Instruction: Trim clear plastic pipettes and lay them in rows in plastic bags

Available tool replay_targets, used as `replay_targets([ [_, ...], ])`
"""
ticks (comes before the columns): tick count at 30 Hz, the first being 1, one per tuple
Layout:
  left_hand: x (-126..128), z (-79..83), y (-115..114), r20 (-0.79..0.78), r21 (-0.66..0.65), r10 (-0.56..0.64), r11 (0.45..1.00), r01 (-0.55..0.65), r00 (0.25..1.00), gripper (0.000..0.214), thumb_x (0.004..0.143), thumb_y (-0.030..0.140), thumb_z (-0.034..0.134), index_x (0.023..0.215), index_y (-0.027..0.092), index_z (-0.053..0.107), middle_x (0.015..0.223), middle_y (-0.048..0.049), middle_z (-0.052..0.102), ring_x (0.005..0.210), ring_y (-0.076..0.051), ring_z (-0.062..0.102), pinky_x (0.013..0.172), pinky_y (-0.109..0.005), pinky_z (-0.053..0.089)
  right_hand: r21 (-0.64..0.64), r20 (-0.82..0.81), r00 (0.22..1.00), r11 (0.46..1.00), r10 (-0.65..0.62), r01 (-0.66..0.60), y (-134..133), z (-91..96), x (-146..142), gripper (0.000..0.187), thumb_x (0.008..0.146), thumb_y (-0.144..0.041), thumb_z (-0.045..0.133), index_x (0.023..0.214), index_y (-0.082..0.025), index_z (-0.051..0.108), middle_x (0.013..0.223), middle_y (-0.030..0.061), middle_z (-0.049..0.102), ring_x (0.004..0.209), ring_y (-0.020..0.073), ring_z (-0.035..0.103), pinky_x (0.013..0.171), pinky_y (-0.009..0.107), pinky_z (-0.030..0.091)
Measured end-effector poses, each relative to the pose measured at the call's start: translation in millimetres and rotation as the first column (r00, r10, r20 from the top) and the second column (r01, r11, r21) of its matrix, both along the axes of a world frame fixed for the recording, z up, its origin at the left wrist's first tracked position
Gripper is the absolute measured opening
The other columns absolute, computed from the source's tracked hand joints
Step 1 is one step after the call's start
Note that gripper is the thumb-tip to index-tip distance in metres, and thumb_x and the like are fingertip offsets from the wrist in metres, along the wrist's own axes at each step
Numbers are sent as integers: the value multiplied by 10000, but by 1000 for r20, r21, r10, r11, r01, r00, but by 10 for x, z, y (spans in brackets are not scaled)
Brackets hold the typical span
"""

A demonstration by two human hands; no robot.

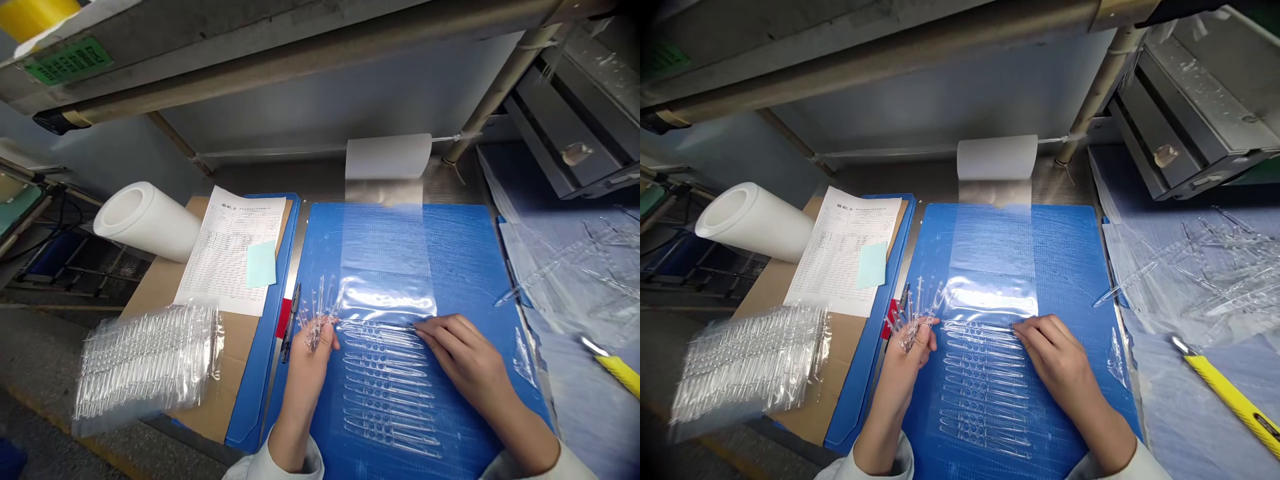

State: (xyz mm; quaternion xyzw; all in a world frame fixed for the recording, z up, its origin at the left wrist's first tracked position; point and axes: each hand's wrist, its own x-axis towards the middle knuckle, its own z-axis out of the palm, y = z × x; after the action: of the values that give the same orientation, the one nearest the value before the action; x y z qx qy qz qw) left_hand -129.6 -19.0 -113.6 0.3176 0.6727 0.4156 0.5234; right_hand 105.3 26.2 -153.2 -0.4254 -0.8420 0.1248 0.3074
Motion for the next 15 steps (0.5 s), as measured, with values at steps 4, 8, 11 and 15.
replay_targets([
  [4,52,87,-1,-80,1,-281,960,282,956,366,870,383,458,598,161,562,613,8,512,620,-131,486,650,-247,363,16,2,1000,1000,-26,26,-17,85,-60,216,868,-207,519,1078,-185,565,890,71,639,797,181,591,714,322,491],
  [8,97,146,17,16,11,-470,883,470,883,318,861,341,471,615,164,566,643,0,552,648,-151,520,671,-254,376,-54,-64,997,998,30,-33,-44,219,-142,203,889,-198,477,1086,-194,526,895,59,654,814,167,617,717,292,502],
  [11,98,148,23,32,16,-468,884,468,883,300,855,332,479,620,170,569,643,1,560,659,-159,532,688,-259,382,-116,-99,995,992,30,-41,-45,278,-161,114,882,-182,487,978,-215,540,798,21,645,736,144,625,679,264,503],
  [15,88,117,21,36,12,-476,879,476,878,294,846,337,494,612,177,571,644,1,574,634,-152,526,654,-251,384,-164,-117,993,986,25,-44,-32,325,-152,134,879,-182,488,996,-222,539,809,22,655,730,144,636,662,257,511],
])
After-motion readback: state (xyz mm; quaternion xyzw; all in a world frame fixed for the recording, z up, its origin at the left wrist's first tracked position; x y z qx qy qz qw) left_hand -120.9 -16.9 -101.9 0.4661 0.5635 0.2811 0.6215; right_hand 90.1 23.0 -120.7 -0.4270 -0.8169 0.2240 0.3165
